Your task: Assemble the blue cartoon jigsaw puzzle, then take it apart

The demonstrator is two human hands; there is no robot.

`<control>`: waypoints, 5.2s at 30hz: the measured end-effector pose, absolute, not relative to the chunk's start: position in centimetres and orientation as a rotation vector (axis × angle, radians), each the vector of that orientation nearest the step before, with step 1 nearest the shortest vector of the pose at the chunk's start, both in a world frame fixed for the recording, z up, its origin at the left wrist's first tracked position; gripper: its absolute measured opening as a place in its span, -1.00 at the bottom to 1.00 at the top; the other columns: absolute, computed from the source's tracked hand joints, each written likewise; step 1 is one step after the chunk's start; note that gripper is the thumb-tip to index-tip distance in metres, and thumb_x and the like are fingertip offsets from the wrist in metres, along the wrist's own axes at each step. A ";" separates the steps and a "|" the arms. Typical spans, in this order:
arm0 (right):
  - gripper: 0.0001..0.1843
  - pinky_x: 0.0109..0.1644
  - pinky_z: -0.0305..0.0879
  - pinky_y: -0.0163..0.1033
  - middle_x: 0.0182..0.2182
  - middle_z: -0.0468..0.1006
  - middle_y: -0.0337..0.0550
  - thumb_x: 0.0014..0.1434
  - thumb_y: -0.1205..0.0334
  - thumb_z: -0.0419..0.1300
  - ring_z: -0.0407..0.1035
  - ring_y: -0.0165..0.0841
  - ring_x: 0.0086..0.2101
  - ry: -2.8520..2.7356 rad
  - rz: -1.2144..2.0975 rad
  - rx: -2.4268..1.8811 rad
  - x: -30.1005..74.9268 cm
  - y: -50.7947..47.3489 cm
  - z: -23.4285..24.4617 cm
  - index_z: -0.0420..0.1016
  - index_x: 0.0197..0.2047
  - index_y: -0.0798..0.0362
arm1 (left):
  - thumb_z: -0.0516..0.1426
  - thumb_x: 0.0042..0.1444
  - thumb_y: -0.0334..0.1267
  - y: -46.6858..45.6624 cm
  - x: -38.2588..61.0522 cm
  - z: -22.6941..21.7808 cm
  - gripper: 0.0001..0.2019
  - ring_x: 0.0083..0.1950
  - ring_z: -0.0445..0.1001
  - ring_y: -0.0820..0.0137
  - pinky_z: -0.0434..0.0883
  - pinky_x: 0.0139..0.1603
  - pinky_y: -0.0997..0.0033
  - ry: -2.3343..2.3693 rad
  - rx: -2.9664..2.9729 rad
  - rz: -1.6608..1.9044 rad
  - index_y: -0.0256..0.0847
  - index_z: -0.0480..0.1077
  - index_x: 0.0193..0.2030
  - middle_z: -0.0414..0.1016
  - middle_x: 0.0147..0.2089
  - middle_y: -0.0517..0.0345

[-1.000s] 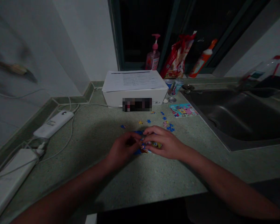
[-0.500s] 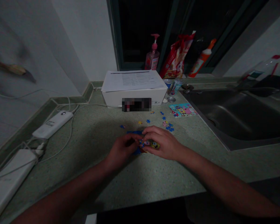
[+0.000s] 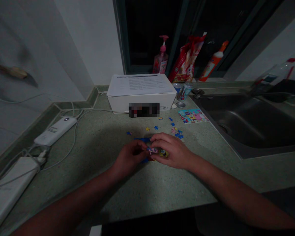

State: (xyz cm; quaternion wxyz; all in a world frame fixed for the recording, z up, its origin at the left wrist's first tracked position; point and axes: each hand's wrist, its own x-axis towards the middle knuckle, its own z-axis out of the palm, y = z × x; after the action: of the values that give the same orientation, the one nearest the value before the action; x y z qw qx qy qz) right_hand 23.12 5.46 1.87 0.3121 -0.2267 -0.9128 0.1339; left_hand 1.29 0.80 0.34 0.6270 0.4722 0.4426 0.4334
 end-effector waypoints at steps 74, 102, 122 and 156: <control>-0.95 0.15 0.46 0.08 0.02 0.58 0.04 0.26 0.36 0.32 0.49 -0.10 0.04 -2.481 0.396 -1.007 23.4 7.4 -0.7 0.56 -0.22 0.03 | 0.19 0.37 -0.18 0.7 0.7 -0.7 -0.64 0.23 0.46 0.03 0.32 0.34 -0.12 1.187 2.696 0.518 -0.25 0.46 0.24 0.55 0.23 -0.09; -0.91 0.12 0.43 0.01 0.00 0.59 0.05 0.34 0.37 0.23 0.48 -0.12 -0.01 -2.544 0.284 -1.018 23.0 7.4 -0.6 0.56 -0.22 0.07 | 0.13 0.42 -0.01 0.7 0.9 -0.8 -0.54 0.31 0.41 0.06 0.19 0.46 -0.11 1.244 2.772 0.396 -0.26 0.42 0.30 0.52 0.29 -0.06; -0.88 0.13 0.41 0.02 0.04 0.58 0.03 0.35 0.36 0.22 0.48 -0.13 0.01 -2.572 0.269 -0.930 23.0 7.2 -0.5 0.61 -0.20 0.05 | 0.15 0.40 -0.02 0.7 0.7 -0.7 -0.54 0.33 0.39 0.04 0.12 0.49 -0.15 1.232 2.765 0.379 -0.25 0.44 0.29 0.53 0.30 -0.04; -0.76 0.03 0.41 -0.13 -0.14 0.63 0.02 0.33 0.43 0.17 0.53 -0.16 -0.06 -2.463 0.074 -1.580 30.5 12.2 0.4 0.68 -0.14 0.04 | 0.21 0.35 -0.05 0.8 0.7 -1.1 -0.53 0.36 0.41 0.03 0.11 0.51 -0.29 1.144 2.701 0.524 -0.22 0.39 0.31 0.52 0.32 -0.06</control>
State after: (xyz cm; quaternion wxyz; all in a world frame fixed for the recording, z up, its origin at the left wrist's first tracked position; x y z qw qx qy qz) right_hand 30.51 12.24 0.43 0.1067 -0.5368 -0.8366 0.0253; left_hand 0.74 0.83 -1.12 0.0808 0.9035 0.3825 0.1754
